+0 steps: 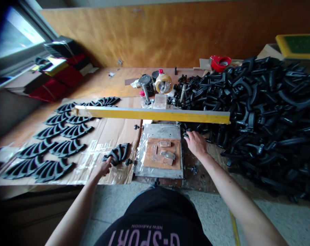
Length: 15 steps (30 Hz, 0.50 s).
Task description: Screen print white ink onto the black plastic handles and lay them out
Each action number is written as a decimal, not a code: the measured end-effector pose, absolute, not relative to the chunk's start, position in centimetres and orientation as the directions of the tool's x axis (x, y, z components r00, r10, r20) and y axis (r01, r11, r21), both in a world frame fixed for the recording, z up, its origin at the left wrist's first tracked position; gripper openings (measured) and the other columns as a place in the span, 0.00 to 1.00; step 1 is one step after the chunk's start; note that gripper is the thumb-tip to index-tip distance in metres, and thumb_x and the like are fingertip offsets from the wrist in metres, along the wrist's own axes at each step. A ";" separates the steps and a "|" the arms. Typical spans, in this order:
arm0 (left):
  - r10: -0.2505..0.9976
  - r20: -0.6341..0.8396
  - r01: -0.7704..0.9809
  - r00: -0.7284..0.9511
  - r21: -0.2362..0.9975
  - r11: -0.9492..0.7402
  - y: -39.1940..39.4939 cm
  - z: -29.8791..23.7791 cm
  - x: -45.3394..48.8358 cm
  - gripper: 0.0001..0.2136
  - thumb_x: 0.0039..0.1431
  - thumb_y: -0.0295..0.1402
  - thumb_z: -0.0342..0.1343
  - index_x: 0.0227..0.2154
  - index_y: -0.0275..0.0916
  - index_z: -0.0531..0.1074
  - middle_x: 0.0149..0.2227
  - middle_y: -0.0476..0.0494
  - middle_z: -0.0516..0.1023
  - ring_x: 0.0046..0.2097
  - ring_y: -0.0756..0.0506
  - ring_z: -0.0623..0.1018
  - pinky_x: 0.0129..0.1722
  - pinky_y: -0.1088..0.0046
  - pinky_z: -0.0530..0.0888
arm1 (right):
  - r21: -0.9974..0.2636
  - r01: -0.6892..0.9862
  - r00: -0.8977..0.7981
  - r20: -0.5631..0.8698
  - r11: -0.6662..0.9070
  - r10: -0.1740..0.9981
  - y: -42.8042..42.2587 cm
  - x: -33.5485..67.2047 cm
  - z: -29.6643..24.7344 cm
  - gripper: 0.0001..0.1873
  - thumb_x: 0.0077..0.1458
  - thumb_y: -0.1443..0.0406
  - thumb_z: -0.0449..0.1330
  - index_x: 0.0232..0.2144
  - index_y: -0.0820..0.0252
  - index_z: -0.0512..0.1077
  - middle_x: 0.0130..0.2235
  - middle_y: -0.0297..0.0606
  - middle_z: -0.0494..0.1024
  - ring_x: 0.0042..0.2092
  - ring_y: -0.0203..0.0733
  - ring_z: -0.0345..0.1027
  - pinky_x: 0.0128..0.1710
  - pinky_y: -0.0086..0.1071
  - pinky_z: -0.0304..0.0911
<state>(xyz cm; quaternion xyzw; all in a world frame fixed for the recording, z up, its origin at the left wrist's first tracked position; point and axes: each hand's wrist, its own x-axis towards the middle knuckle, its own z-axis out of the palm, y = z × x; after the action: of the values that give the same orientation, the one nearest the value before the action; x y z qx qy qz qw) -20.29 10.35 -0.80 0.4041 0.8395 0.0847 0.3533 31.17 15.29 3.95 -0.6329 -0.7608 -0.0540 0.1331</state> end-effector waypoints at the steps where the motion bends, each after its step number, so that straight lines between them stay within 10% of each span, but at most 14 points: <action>1: 0.751 -0.521 0.627 -0.406 0.439 0.644 11.0 -0.2 -20.2 0.21 0.58 0.47 0.46 0.19 0.37 0.69 0.12 0.44 0.66 0.16 0.44 0.69 0.20 0.69 0.66 | -0.075 0.953 -0.264 0.278 0.295 0.923 14.5 29.5 4.3 0.19 0.66 0.58 0.50 0.50 0.63 0.72 0.41 0.46 0.76 0.44 0.48 0.68 0.44 0.37 0.61; 5: 0.882 -0.378 0.586 -0.281 0.660 0.470 14.8 4.8 -16.2 0.23 0.62 0.51 0.42 0.32 0.37 0.72 0.18 0.50 0.70 0.20 0.49 0.69 0.22 0.75 0.66 | -0.061 0.800 -0.574 0.208 0.597 0.792 12.9 22.4 4.3 0.16 0.66 0.66 0.50 0.52 0.61 0.71 0.38 0.42 0.76 0.42 0.44 0.68 0.43 0.35 0.61; 8: 0.983 -0.065 0.236 -0.171 0.966 0.105 17.5 11.2 -9.9 0.22 0.59 0.54 0.49 0.39 0.38 0.71 0.20 0.52 0.69 0.20 0.51 0.68 0.22 0.77 0.66 | -0.065 0.786 -0.607 0.108 0.615 0.787 12.8 18.4 4.0 0.18 0.64 0.63 0.54 0.55 0.63 0.69 0.41 0.44 0.77 0.44 0.46 0.68 0.43 0.37 0.62; 15: 0.980 0.188 -0.176 -0.069 0.964 -0.198 17.1 19.3 -1.9 0.25 0.65 0.52 0.39 0.28 0.38 0.71 0.19 0.48 0.69 0.21 0.51 0.67 0.22 0.75 0.66 | -0.205 0.860 -0.481 -0.021 0.467 0.876 11.5 17.3 4.7 0.30 0.58 0.53 0.60 0.58 0.63 0.66 0.49 0.48 0.75 0.50 0.51 0.67 0.48 0.40 0.64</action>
<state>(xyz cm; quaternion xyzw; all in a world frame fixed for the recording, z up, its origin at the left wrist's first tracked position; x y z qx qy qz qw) -1.92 17.07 19.29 0.4856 0.4138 0.6025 0.4795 17.26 11.49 4.67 -0.5075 -0.8554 0.0943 0.0434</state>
